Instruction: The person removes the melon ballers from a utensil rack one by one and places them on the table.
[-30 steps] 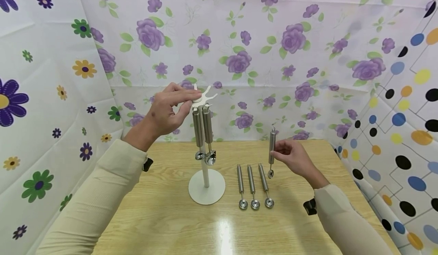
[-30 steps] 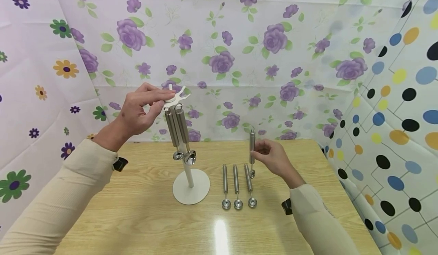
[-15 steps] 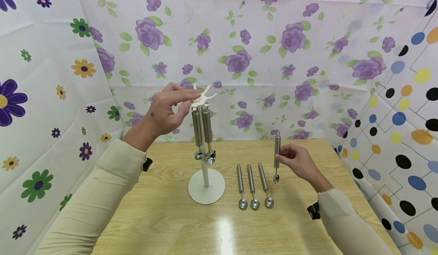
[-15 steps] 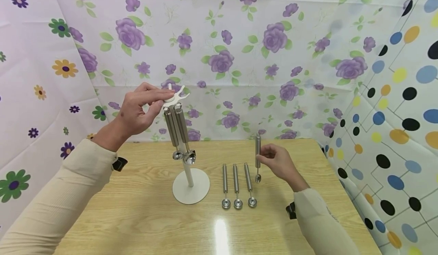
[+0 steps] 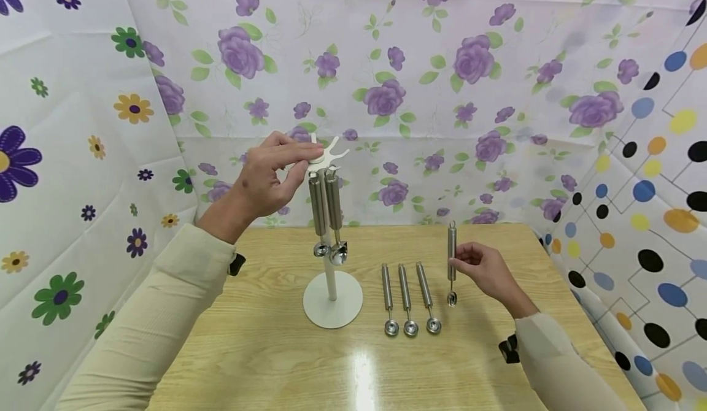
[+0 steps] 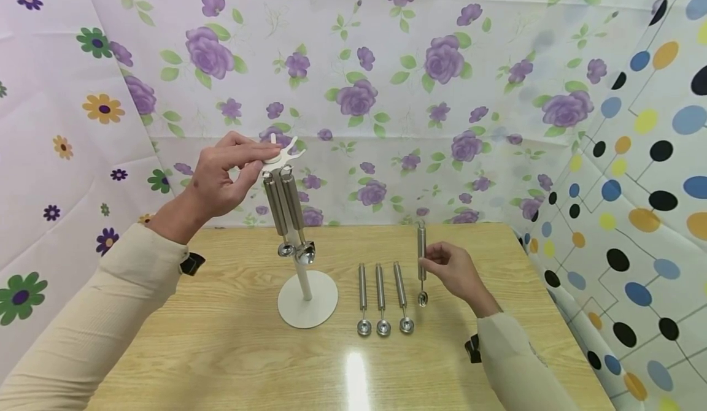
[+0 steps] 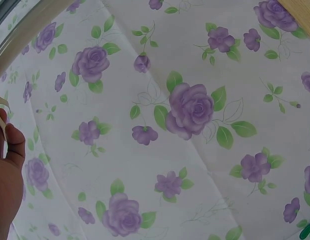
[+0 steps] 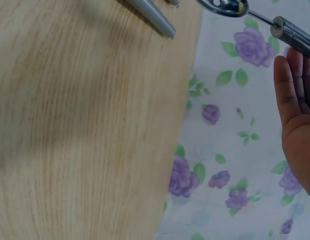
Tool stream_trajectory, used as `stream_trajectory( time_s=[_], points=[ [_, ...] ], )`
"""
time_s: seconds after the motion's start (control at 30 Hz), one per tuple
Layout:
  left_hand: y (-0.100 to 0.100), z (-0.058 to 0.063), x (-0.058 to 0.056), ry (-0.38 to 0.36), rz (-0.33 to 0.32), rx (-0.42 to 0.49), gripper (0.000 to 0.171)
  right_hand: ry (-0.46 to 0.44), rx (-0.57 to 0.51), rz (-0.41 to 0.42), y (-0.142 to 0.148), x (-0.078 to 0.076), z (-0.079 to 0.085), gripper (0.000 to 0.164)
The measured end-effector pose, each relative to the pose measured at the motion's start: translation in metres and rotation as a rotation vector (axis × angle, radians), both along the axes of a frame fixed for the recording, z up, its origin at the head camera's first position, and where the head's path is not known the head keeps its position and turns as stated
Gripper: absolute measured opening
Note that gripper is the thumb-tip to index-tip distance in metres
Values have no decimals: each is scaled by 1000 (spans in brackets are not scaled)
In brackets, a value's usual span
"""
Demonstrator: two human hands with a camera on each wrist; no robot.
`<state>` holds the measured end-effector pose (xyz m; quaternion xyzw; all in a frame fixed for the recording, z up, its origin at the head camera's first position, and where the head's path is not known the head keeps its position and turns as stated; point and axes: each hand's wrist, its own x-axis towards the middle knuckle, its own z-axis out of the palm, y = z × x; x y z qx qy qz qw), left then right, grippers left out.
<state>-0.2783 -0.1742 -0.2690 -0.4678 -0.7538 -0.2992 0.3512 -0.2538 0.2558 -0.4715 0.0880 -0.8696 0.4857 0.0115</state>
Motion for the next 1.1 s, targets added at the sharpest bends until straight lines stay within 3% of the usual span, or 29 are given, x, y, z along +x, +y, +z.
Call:
stream_trajectory(
  time_s=[1.1],
  points=[
    [-1,-2,-2,20,5,0,30,-79,8,-49,10,2,-45,33]
  ],
)
